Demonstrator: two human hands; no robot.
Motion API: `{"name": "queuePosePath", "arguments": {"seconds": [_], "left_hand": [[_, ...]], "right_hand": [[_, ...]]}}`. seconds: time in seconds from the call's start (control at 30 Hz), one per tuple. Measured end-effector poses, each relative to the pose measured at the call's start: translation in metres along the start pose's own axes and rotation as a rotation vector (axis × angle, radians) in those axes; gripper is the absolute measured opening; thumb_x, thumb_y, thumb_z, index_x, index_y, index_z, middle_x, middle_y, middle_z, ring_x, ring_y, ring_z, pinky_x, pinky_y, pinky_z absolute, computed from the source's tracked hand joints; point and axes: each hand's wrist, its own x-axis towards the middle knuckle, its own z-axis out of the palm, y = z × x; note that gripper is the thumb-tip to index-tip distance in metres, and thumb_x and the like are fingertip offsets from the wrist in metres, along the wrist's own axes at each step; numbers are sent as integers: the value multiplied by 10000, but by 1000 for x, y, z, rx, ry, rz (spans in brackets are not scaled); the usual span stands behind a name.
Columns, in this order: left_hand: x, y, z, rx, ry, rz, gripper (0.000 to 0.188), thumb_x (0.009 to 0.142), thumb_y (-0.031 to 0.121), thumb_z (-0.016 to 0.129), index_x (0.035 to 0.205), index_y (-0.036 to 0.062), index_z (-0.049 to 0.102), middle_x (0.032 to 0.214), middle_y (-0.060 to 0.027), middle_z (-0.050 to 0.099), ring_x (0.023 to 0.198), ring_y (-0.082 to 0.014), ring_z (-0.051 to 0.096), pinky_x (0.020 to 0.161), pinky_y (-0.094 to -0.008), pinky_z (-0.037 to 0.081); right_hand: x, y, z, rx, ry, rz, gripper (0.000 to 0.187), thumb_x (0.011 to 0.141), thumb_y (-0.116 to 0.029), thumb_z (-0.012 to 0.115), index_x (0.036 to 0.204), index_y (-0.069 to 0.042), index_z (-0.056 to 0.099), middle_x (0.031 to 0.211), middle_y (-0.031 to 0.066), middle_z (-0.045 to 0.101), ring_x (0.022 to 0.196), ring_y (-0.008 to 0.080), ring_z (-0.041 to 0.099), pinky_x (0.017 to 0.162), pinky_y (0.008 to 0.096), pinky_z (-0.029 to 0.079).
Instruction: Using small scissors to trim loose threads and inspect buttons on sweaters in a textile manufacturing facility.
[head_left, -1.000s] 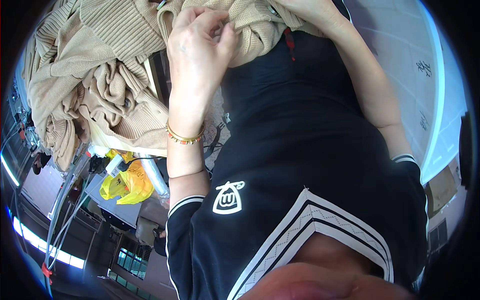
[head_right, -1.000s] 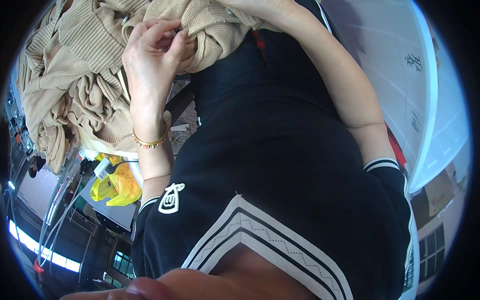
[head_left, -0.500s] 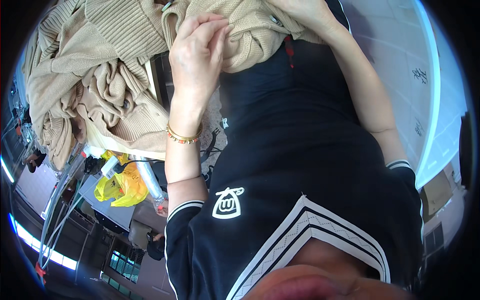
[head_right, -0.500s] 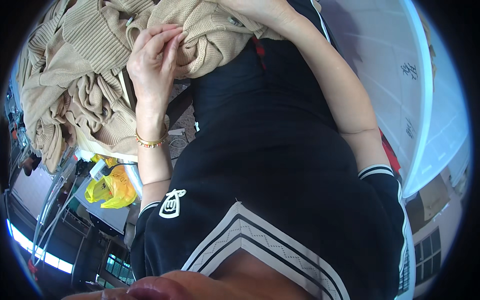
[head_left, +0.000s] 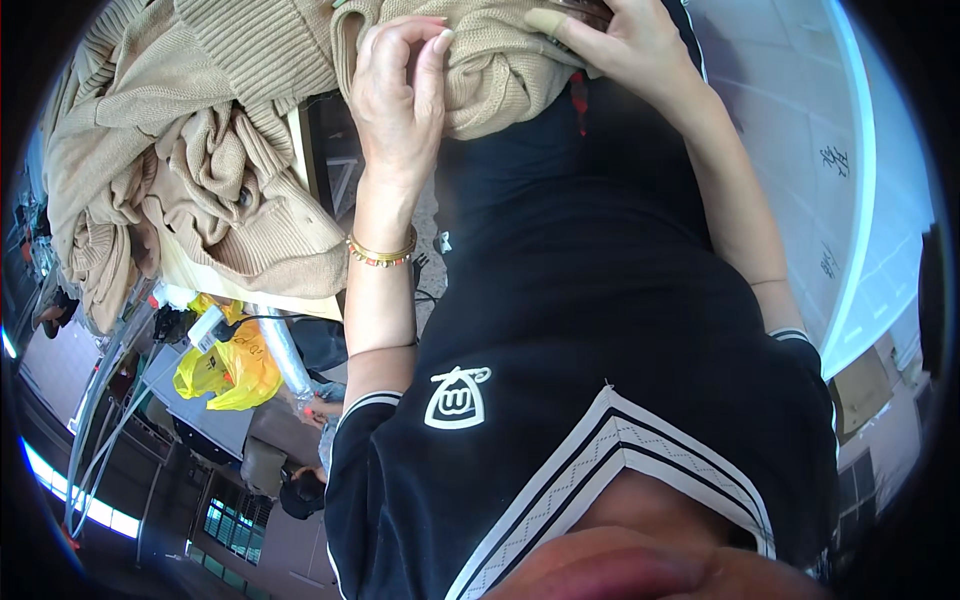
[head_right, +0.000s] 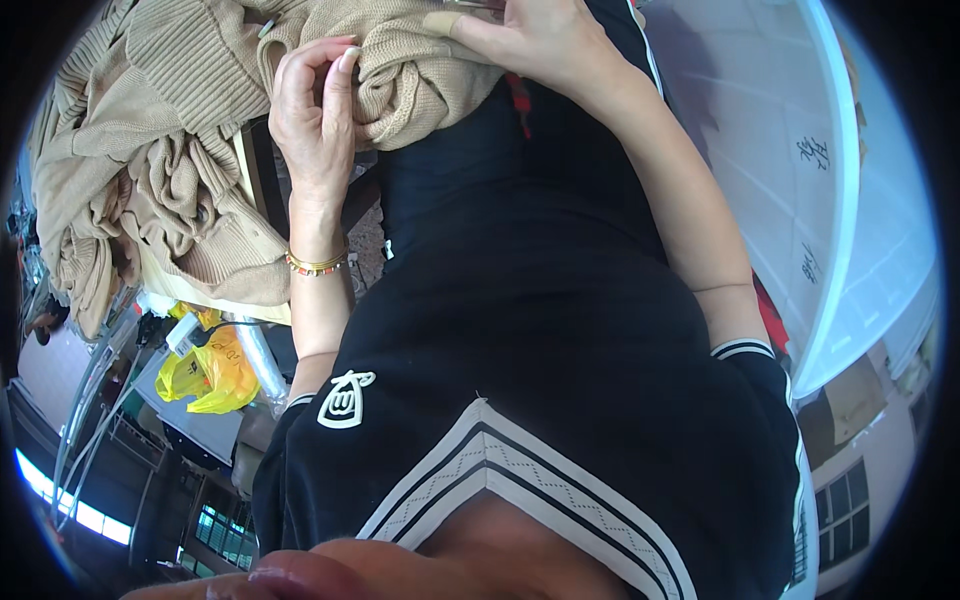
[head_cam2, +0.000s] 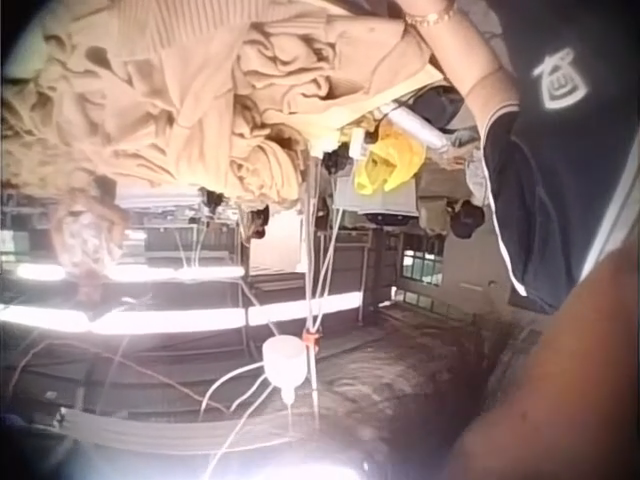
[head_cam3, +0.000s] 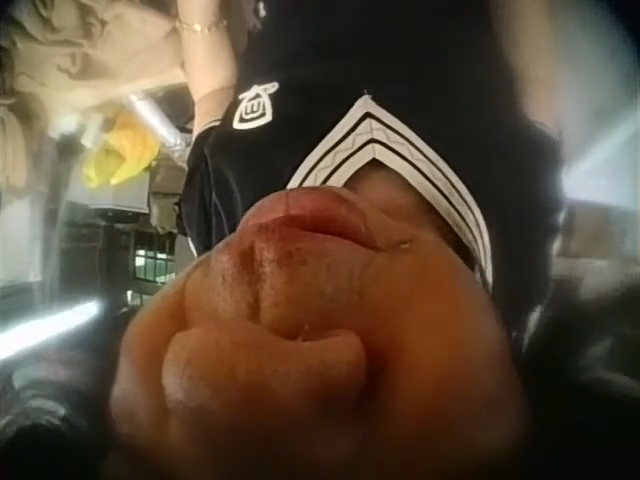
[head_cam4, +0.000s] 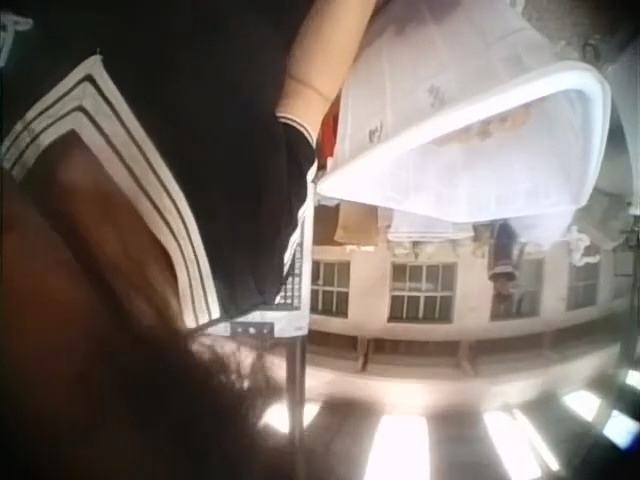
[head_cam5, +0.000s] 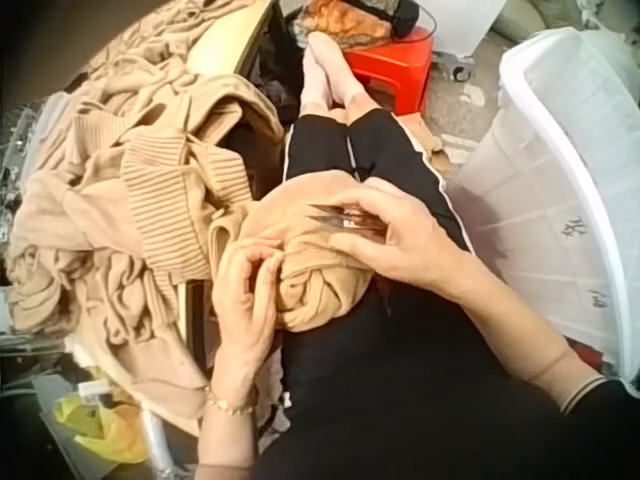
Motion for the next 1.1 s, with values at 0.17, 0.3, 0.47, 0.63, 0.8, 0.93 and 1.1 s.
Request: {"name": "queuePosePath", "arguments": {"seconds": [0.17, 0.3, 0.47, 0.63, 0.8, 0.93, 1.1], "left_hand": [[0, 4, 0, 15, -61, -50, 74, 973, 68, 652, 1019, 11, 660, 1001, -70, 690, 910, -141, 649, 810, -261, 521], [-6, -3, -1, -236, -36, -216, 85, 994, 70, 633, 1039, 0, 650, 971, -29, 668, 857, -69, 615, 772, -209, 507], [-4, 2, -8, -215, -100, -179, 92, 998, 67, 630, 1063, 4, 646, 930, 2, 632, 823, -47, 595, 742, -188, 493], [-10, 1, -13, -362, -120, -296, 98, 991, 56, 640, 1080, 16, 648, 959, 16, 617, 848, -31, 566, 767, -167, 455], [-12, 0, -15, -609, -113, -407, 104, 990, 54, 640, 1085, 14, 650, 959, 14, 630, 876, -32, 568, 796, -169, 451], [-14, 2, -19, -645, -131, -477, 111, 992, 63, 639, 1091, 16, 654, 965, 4, 647, 871, -37, 574, 788, -170, 452], [-16, 8, -17, -610, -119, -475, 112, 993, 69, 638, 1089, 14, 655, 941, 2, 653, 857, -41, 579, 773, -169, 455]], "right_hand": [[0, 33, 28, 366, 176, -614, 255, 863, -114, 741, 1097, -18, 707, 967, 118, 662, 928, 264, 642, 849, 342, 503], [-8, -20, 4, 1, -166, -145, 238, 872, -132, 723, 1093, -46, 717, 934, 117, 658, 962, 303, 617, 868, 367, 485], [-8, -10, 24, -45, -23, -334, 265, 872, -123, 707, 1124, -41, 698, 937, 135, 628, 952, 311, 608, 842, 389, 485], [-18, -26, 18, -178, -158, -114, 280, 875, -98, 688, 1143, -14, 681, 1017, 152, 638, 1018, 322, 617, 887, 390, 490], [-24, -10, 30, 27, 67, -474, 280, 875, -85, 683, 1134, 21, 672, 1160, 144, 651, 1182, 315, 591, 1011, 363, 469], [-28, -12, 32, -63, 103, -493, 278, 873, -89, 688, 1129, 19, 671, 1150, 150, 640, 1161, 314, 594, 989, 366, 474], [-32, -19, 30, -111, 101, -441, 267, 856, -74, 690, 1104, 22, 661, 1111, 167, 622, 1115, 327, 600, 959, 379, 480]]}}
